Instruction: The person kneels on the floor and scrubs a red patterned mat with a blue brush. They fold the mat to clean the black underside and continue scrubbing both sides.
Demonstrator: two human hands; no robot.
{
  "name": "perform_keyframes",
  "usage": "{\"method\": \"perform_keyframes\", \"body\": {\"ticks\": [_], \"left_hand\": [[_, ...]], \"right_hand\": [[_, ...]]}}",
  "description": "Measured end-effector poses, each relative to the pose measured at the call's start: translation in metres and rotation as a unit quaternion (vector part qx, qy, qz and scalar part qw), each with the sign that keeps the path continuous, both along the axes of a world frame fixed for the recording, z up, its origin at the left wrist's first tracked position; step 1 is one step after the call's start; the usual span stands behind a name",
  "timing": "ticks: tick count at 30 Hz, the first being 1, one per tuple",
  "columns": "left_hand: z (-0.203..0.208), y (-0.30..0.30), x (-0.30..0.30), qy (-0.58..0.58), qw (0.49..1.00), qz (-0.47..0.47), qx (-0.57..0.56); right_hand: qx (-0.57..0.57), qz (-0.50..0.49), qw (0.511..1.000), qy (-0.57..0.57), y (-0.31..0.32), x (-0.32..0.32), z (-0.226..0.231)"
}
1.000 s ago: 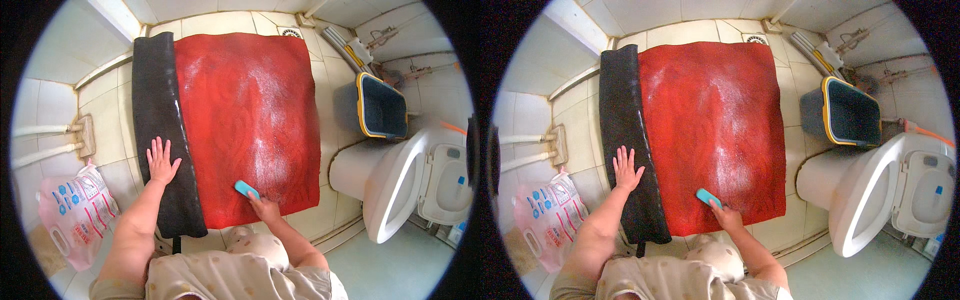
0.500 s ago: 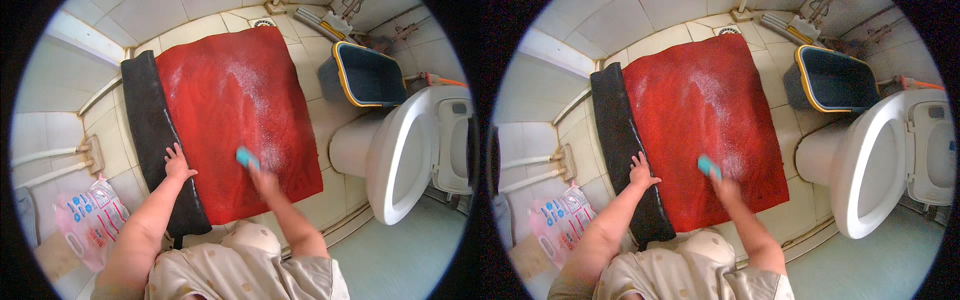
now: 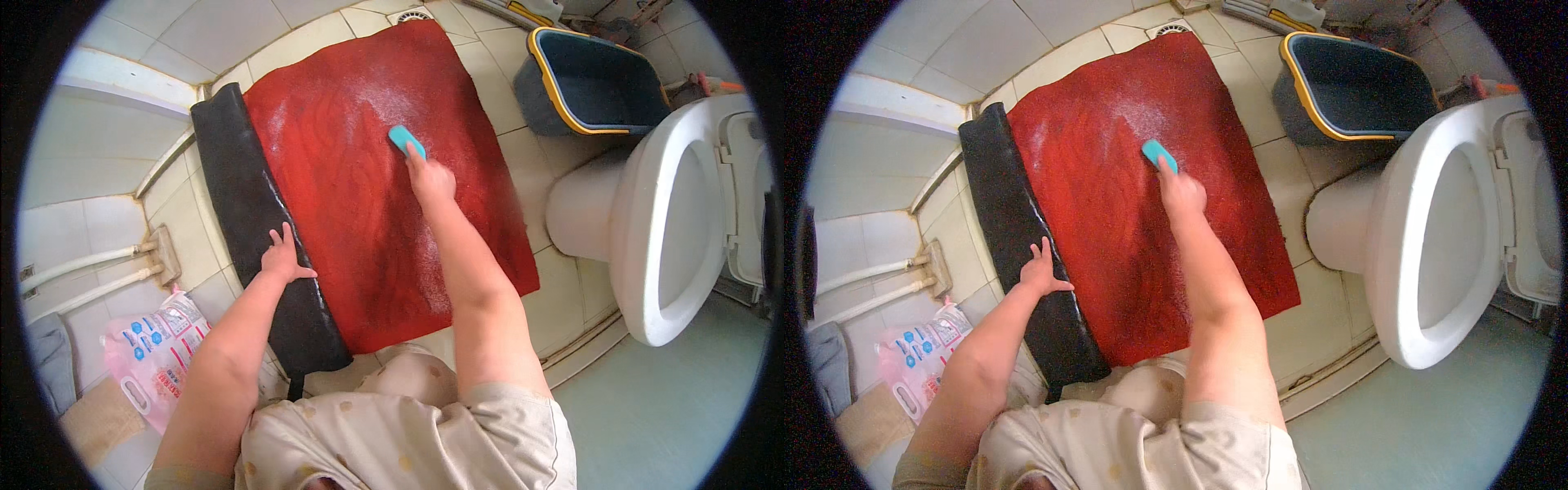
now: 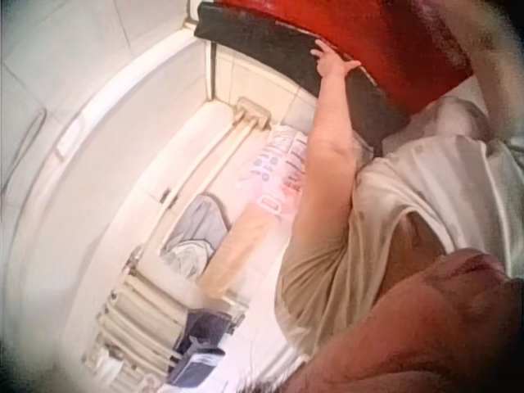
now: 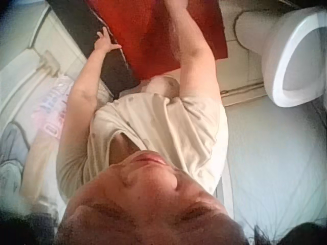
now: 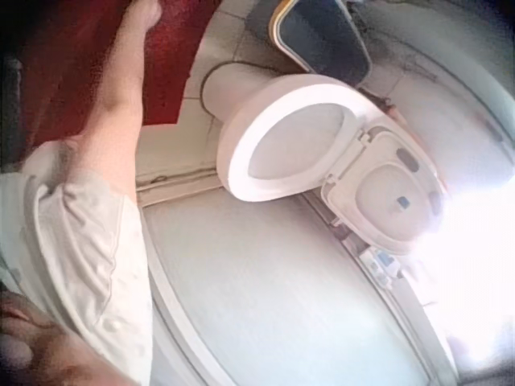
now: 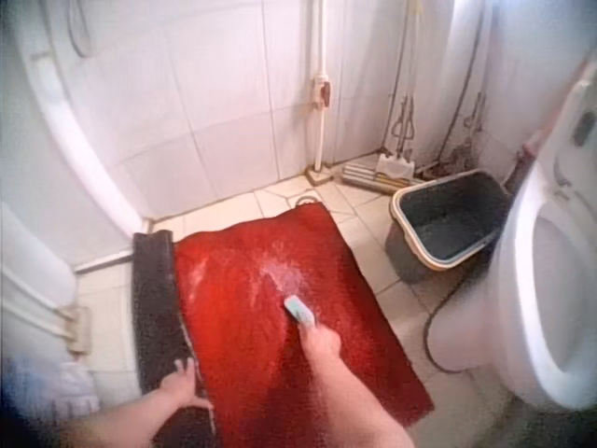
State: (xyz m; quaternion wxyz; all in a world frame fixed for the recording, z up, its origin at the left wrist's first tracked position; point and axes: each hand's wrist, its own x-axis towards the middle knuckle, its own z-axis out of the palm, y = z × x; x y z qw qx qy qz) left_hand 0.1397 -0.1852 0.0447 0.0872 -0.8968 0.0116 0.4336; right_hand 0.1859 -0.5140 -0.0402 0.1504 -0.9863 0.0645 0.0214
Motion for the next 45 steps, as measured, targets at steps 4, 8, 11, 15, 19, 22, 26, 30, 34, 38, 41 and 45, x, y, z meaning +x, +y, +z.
{"method": "perform_keyframes", "body": {"ticks": [4, 8, 11, 15, 19, 22, 26, 30, 34, 38, 41, 45], "left_hand": [[-0.007, 0.01, -0.01, -0.015, 0.999, 0.016, 0.028], [-0.01, 0.006, -0.011, -0.03, 0.999, 0.006, 0.026], [-0.01, 0.007, -0.011, -0.031, 0.999, 0.004, 0.039], [-0.005, -0.005, -0.001, -0.011, 0.999, -0.001, 0.039], [-0.009, -0.002, -0.006, -0.013, 0.999, -0.002, 0.039], [-0.01, 0.004, -0.005, -0.025, 0.999, 0.015, 0.037], [-0.006, -0.004, -0.008, -0.019, 0.999, 0.023, 0.041], [-0.008, -0.002, -0.009, -0.02, 0.997, 0.029, 0.062], [-0.006, -0.016, -0.002, -0.012, 0.999, 0.023, 0.041], [-0.014, -0.005, -0.004, -0.027, 0.999, 0.025, 0.039], [-0.012, 0.004, -0.009, -0.031, 0.998, 0.033, 0.041], [-0.016, 0.004, -0.014, -0.047, 0.998, 0.021, 0.036]], "right_hand": [[0.08, 0.054, 0.976, 0.197, 0.002, -0.195, 0.006], [0.058, 0.06, 0.968, 0.239, -0.014, -0.33, 0.049], [0.012, 0.002, 0.984, 0.177, -0.024, -0.278, 0.026], [-0.013, -0.032, 0.996, -0.08, -0.058, -0.117, -0.007], [-0.009, -0.085, 0.996, 0.004, -0.051, -0.094, 0.003], [0.04, -0.039, 0.995, 0.088, -0.028, -0.209, 0.012], [0.031, -0.045, 0.997, 0.058, -0.033, -0.346, 0.027], [-0.026, -0.1, 0.989, 0.103, -0.037, -0.232, 0.021], [-0.004, -0.123, 0.992, -0.041, -0.079, -0.054, -0.006], [0.002, -0.107, 0.994, 0.0, -0.081, -0.078, 0.002], [-0.028, -0.139, 0.987, 0.071, -0.089, -0.211, 0.018], [-0.043, -0.237, 0.953, 0.183, -0.116, -0.327, 0.027]]}}
